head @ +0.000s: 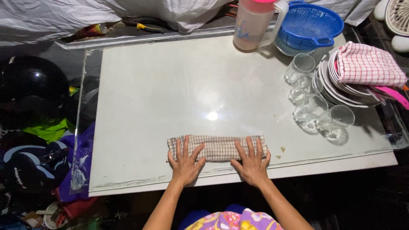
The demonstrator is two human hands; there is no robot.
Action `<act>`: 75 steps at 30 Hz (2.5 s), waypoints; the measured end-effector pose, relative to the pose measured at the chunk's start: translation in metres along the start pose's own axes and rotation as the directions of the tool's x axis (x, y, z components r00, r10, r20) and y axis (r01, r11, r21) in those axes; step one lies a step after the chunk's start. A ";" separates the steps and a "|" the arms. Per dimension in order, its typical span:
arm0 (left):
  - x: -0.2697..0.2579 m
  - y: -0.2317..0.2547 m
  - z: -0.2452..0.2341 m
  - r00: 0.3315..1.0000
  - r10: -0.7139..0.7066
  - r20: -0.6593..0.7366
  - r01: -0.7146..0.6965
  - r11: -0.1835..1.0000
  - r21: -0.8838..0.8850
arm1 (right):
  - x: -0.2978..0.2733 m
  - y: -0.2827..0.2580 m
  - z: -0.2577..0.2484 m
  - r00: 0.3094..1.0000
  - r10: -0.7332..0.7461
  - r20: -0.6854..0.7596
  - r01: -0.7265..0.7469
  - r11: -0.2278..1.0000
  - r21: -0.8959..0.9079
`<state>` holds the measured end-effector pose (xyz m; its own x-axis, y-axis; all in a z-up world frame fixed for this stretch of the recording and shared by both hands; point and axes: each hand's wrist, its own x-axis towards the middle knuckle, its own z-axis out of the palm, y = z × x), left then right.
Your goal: Folding a checkered cloth and smoothing it out on a table surface.
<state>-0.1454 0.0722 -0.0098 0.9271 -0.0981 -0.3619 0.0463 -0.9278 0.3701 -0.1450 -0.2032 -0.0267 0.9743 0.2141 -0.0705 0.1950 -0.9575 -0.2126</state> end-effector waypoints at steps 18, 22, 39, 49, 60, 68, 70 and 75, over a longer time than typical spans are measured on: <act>0.058 0.025 -0.035 0.994 -0.069 0.080 0.065 0.997 0.052 | 0.080 -0.010 -0.013 0.981 -0.101 0.163 0.091 0.994 0.063; 0.104 0.030 -0.052 0.986 -0.120 0.113 0.116 0.992 0.046 | 0.131 0.001 -0.018 0.970 -0.097 0.224 0.083 0.994 0.073; 0.082 0.032 -0.044 0.987 -0.135 0.081 0.137 0.990 -0.021 | 0.114 0.015 -0.017 0.961 -0.217 0.171 0.216 0.976 0.023; -0.032 0.000 -0.013 0.997 -0.053 0.052 0.050 0.997 0.055 | -0.003 -0.025 0.001 0.974 -0.207 0.090 0.208 0.978 -0.003; -0.017 0.022 -0.024 0.979 -0.138 0.146 0.142 0.990 -0.017 | 0.004 -0.033 0.001 0.963 -0.121 0.242 0.127 0.992 -0.008; 0.060 0.037 -0.040 0.985 -0.165 0.046 0.167 0.985 -0.036 | 0.091 -0.011 -0.002 0.964 -0.136 0.228 0.129 0.990 0.048; 0.082 0.039 -0.046 0.983 -0.178 0.048 0.180 0.983 -0.043 | 0.114 -0.007 -0.008 0.960 -0.133 0.245 0.122 0.991 0.061; 0.131 0.039 -0.062 0.972 -0.223 0.071 0.227 0.972 -0.054 | 0.167 -0.001 -0.026 0.950 -0.125 0.285 0.109 0.992 0.068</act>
<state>0.0011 0.0451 0.0105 0.8645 0.0859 -0.4952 0.2757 -0.9049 0.3242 0.0203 -0.1717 -0.0133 0.8693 0.3779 -0.3187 0.2923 -0.9129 -0.2850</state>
